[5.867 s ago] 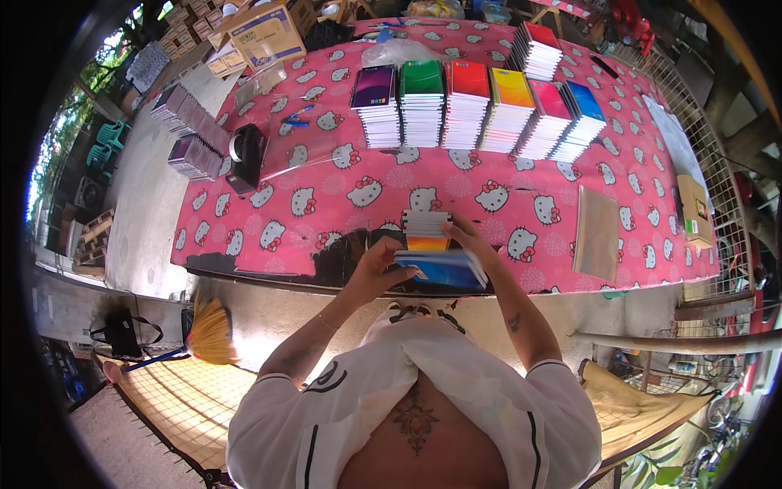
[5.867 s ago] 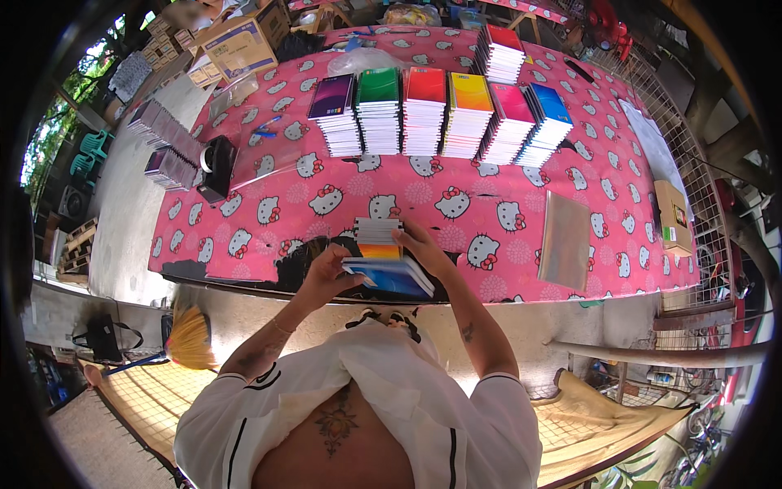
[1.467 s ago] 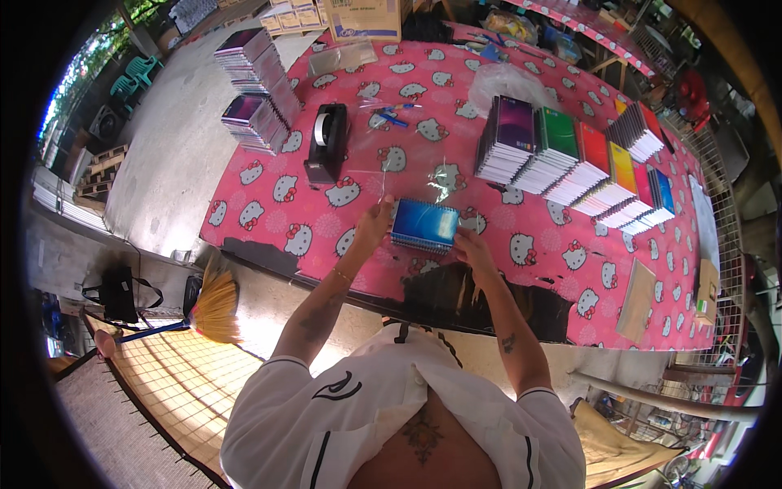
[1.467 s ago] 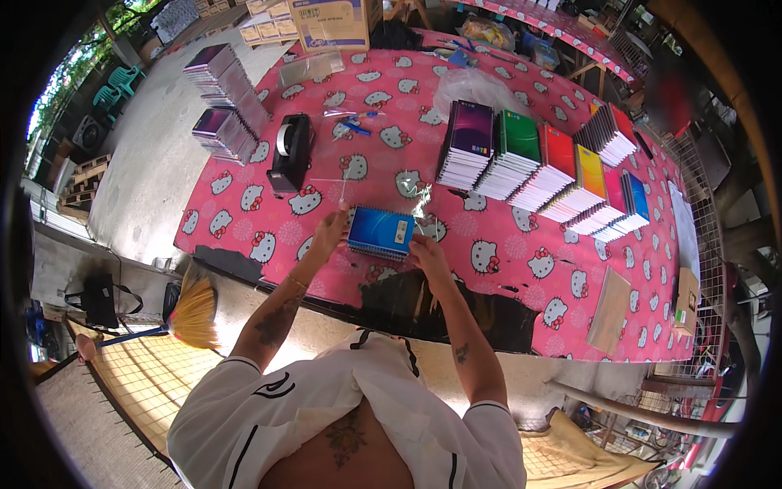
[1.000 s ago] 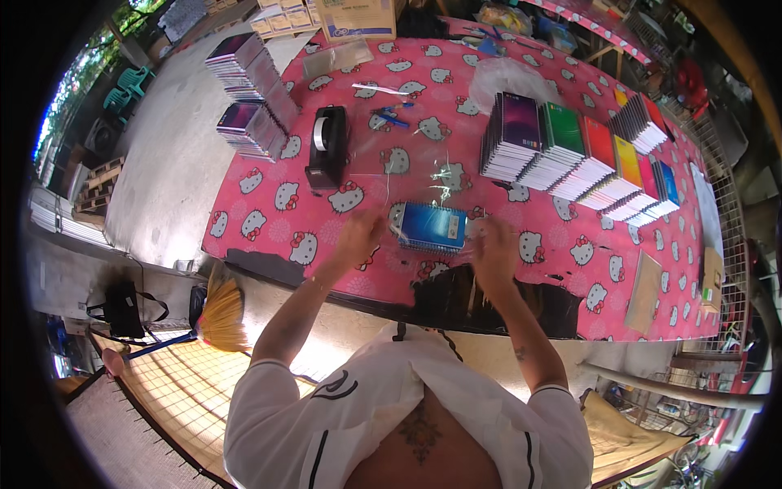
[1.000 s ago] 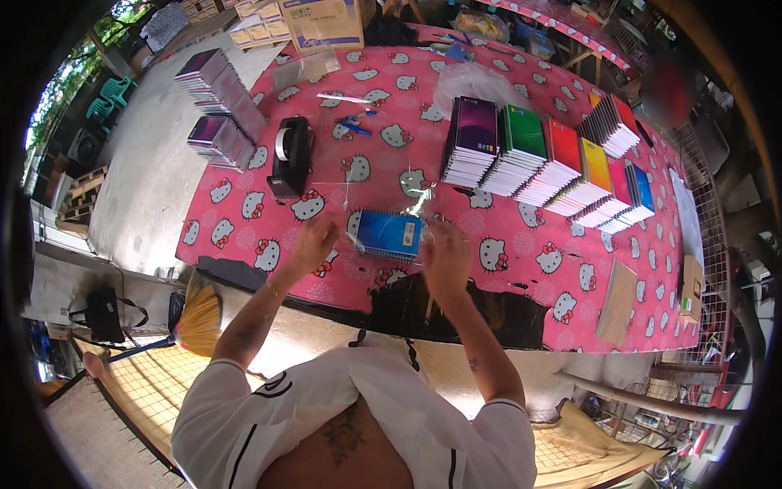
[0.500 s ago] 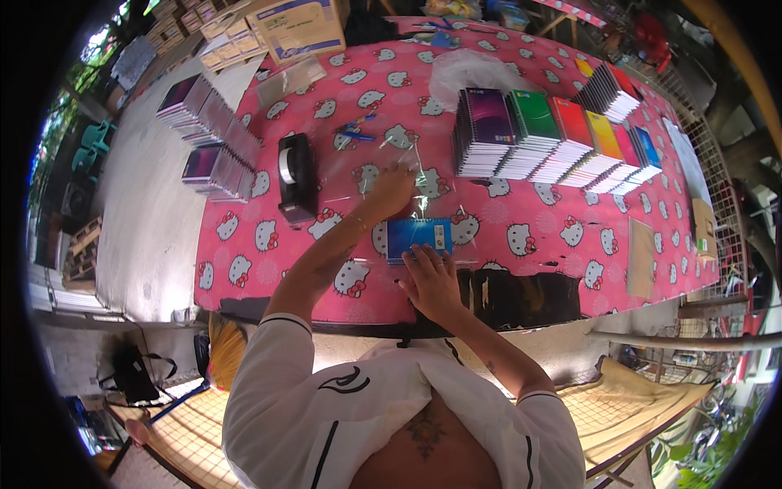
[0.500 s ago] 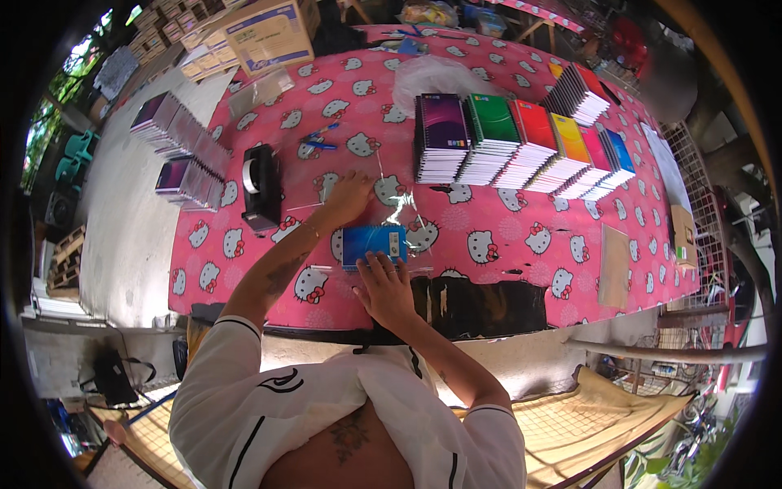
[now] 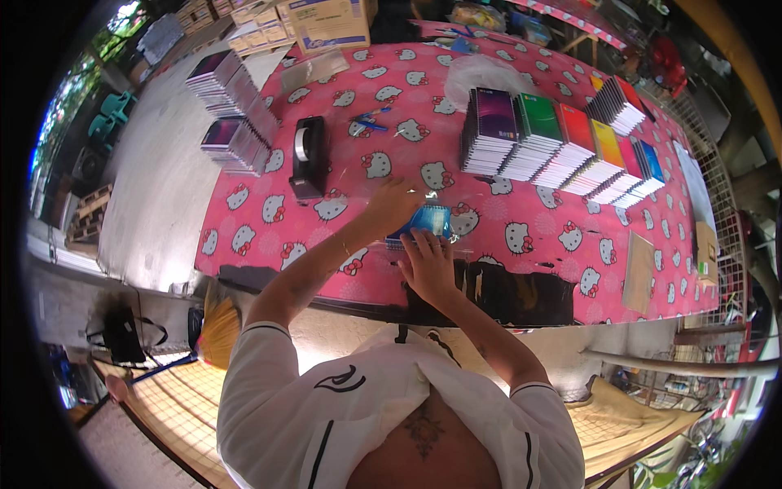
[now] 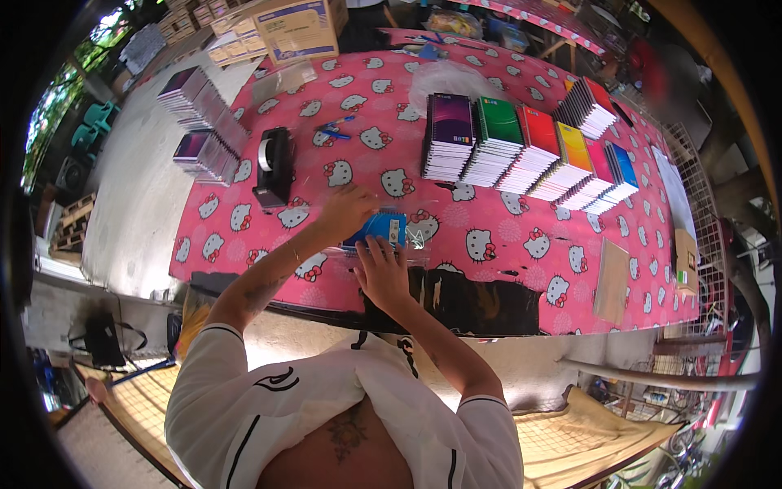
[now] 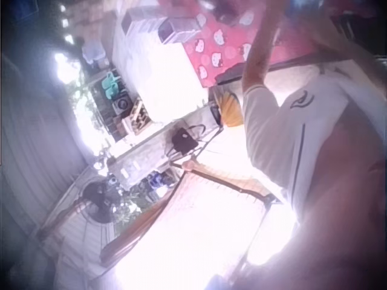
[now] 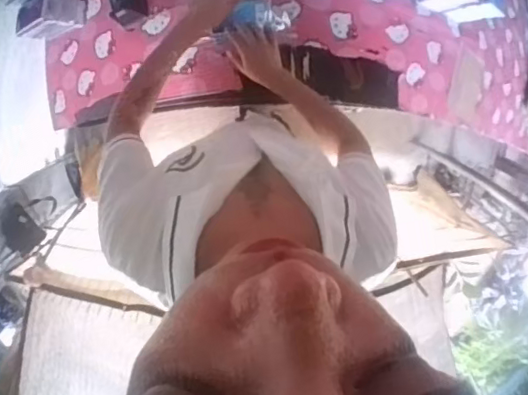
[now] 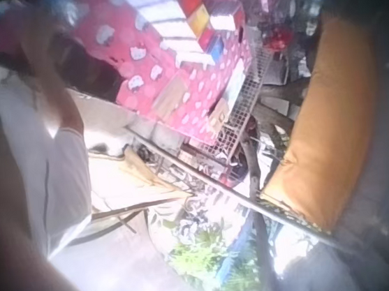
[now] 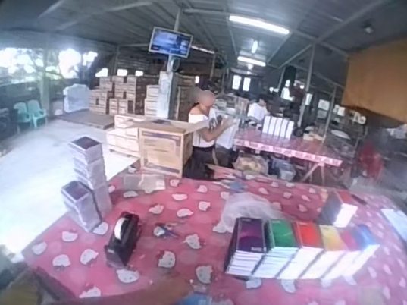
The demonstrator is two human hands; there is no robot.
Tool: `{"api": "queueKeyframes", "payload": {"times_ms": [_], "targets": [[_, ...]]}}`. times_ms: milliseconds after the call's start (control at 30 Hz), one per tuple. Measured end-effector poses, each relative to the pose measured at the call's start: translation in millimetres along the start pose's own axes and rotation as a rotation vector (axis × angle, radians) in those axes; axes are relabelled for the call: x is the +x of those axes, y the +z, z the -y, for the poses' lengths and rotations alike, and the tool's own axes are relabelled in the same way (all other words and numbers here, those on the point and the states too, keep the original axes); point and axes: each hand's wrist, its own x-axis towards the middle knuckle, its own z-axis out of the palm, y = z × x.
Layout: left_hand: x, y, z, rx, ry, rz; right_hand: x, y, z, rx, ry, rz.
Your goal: The person organizes small colored notebooks into stacks by color and places a set of different colored notebooks into a clear plastic bag.
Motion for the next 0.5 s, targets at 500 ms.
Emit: {"api": "queueKeyframes", "payload": {"times_ms": [500], "targets": [[15,22,9,0.309,-0.023,0.192,-7,5,0,-0.005,-0.030,-0.032]]}}
